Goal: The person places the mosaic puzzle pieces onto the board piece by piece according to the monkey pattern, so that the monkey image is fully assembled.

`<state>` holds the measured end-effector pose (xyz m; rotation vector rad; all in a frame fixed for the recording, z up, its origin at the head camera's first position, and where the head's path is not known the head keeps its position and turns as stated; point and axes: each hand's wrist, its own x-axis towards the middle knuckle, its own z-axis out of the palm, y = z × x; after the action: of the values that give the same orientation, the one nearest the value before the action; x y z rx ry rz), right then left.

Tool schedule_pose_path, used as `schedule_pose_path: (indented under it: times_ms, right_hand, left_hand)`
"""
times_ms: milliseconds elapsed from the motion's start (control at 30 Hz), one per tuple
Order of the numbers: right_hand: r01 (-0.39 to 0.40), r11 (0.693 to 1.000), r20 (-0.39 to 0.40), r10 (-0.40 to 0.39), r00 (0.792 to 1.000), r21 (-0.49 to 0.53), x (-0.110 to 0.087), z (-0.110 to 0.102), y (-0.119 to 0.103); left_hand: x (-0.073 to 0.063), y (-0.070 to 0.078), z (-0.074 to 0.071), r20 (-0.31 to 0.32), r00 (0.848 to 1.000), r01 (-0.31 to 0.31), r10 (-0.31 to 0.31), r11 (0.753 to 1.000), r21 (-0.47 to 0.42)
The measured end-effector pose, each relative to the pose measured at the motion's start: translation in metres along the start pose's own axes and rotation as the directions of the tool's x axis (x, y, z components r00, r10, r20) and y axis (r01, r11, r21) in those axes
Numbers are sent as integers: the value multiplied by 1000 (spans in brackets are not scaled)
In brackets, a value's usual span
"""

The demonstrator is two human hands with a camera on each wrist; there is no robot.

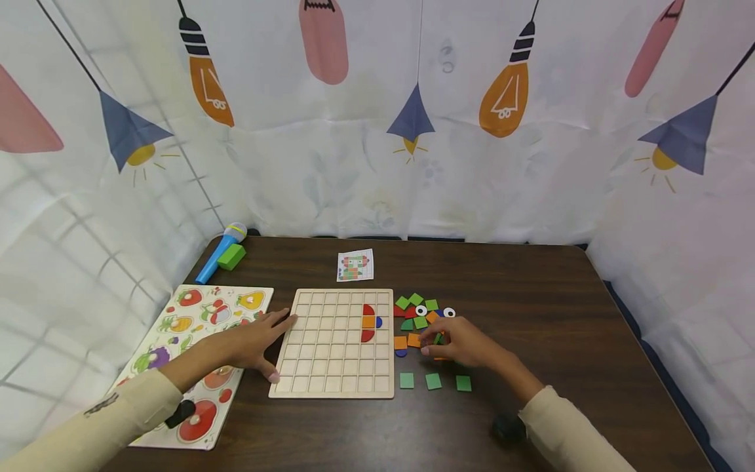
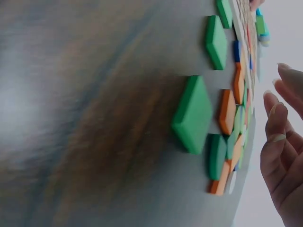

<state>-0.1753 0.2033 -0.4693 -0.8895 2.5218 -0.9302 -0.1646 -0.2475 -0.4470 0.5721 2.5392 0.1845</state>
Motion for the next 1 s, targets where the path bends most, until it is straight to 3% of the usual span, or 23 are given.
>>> schedule_pose_path:
  times_ms: [367, 733, 1000]
  right_hand:
    - [81, 995, 148, -89, 985, 56, -24, 5, 6]
    - [-14, 997, 147, 26, 989, -79, -28, 20, 4]
    - [-13, 996, 186, 30, 982, -91, -28, 21, 4]
  left_hand:
    - [-2, 0, -1, 1, 1000, 3, -3, 1000, -18]
    - [-2, 0, -1, 0, 1000, 2, -2, 1000, -14]
    - [-2, 2, -2, -1, 1000, -1, 1, 1000, -16]
